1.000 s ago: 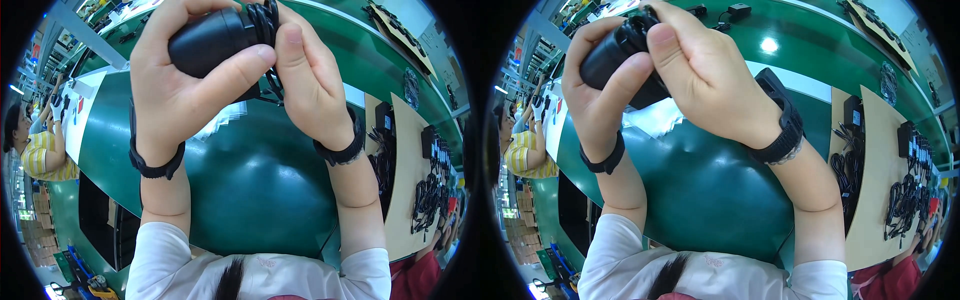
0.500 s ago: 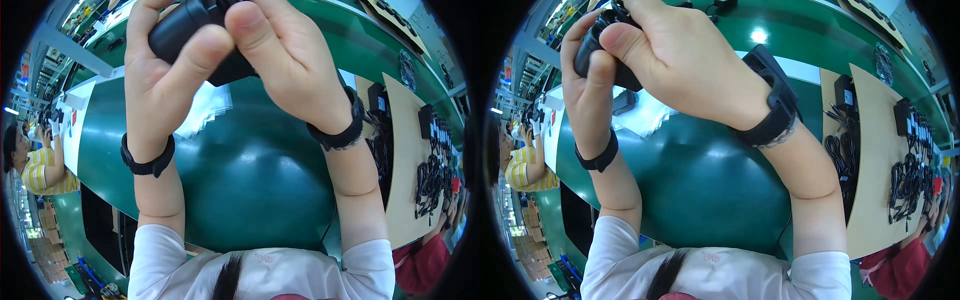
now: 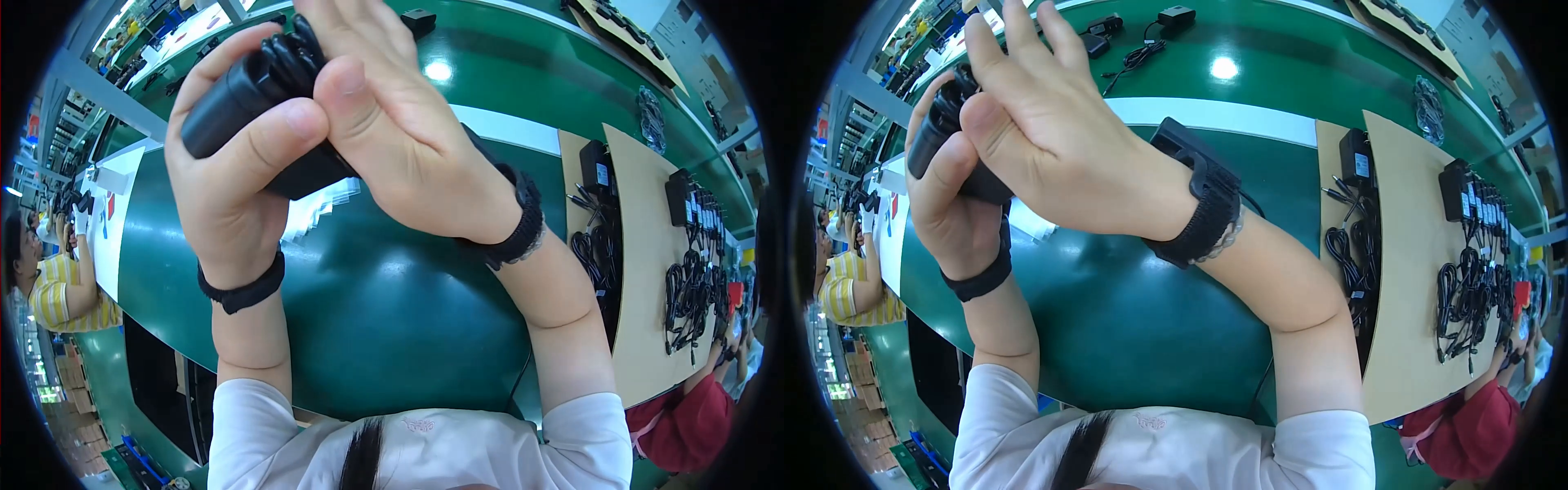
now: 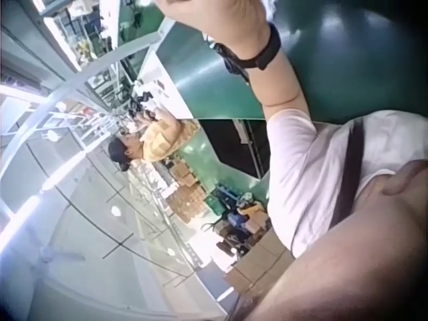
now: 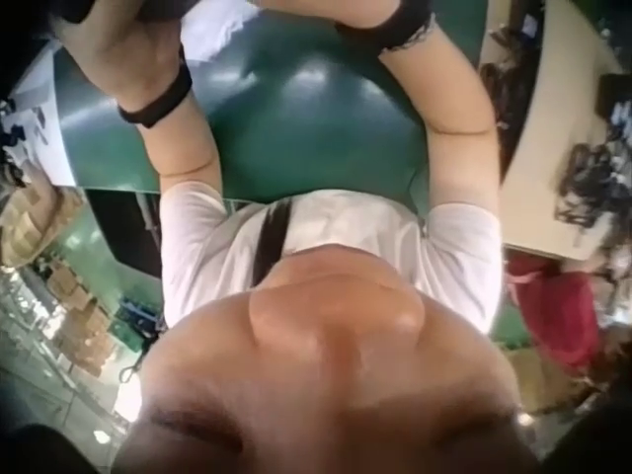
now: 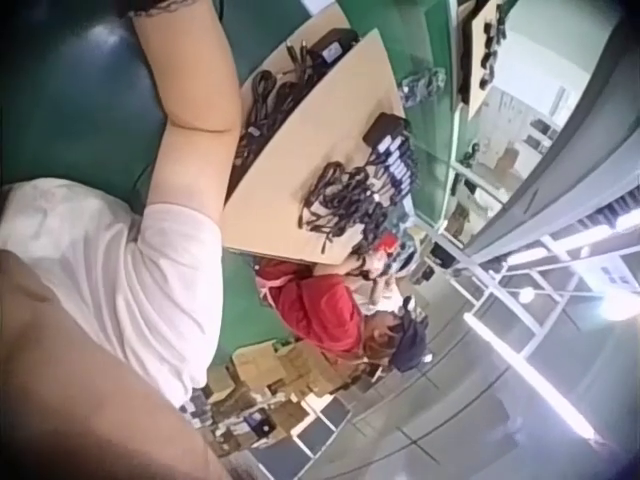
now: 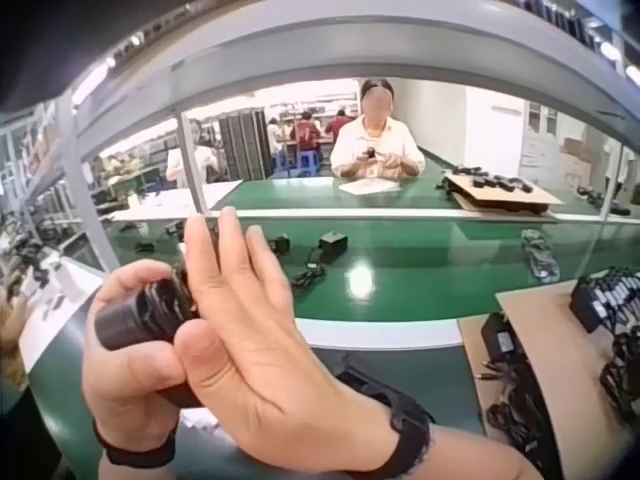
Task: The person packages power adapters by hand, picking up an adapter and its cord, wrapping the cord around the adapter body, and sliding the unit into a plastic bag. This process is repeated for several units throughout the video.
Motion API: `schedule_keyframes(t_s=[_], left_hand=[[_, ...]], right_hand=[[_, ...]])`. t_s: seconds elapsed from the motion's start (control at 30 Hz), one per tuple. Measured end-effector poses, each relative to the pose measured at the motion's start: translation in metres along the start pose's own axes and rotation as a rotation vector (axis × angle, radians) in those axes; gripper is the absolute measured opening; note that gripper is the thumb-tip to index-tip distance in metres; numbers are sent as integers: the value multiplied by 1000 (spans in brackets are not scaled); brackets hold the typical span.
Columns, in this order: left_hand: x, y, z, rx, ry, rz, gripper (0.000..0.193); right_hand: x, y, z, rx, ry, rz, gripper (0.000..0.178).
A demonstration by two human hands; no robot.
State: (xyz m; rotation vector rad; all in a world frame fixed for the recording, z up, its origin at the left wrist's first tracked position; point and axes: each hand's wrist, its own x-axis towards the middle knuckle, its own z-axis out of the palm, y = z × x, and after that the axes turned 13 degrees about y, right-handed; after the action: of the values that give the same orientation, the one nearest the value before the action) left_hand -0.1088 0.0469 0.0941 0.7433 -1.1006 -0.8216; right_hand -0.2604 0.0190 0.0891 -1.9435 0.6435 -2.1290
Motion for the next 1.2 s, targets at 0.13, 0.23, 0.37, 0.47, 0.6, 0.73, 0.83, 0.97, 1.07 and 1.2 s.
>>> schedule_keyframes(t_s=[0.13, 0.23, 0.37, 0.47, 0.6, 0.73, 0.83, 0.97, 1.07, 1.2], left_hand=[[-6, 10, 7, 221, 153, 227, 48], [2, 11, -11, 245, 211, 513, 40], [14, 12, -23, -21, 240, 640, 39], [13, 6, -16, -74, 209, 648, 40], [5, 2, -12, 9, 39, 596, 44], [0, -4, -8, 8, 14, 328, 46], [2, -7, 5, -154, -14, 140, 45], [4, 0, 4, -232, 66, -67, 41], [7, -5, -2, -103, 228, 144, 39], [2, -6, -2, -4, 153, 224, 35]], right_hand=[[1, 2, 4, -23, 31, 43, 38], [5, -5, 6, 4, 45, 73, 34], [23, -6, -20, 129, -367, 643, 38], [12, 5, -6, 359, -565, 1048, 47], [-7, 16, 13, 1159, -316, 1391, 38], [1, 10, 11, 1034, 16, 1360, 26], [7, 21, 0, 753, -87, 1105, 20], [11, 17, -2, 293, -401, 707, 16], [17, 12, 1, 249, -380, 383, 21], [9, 0, 5, 232, -248, 557, 26]])
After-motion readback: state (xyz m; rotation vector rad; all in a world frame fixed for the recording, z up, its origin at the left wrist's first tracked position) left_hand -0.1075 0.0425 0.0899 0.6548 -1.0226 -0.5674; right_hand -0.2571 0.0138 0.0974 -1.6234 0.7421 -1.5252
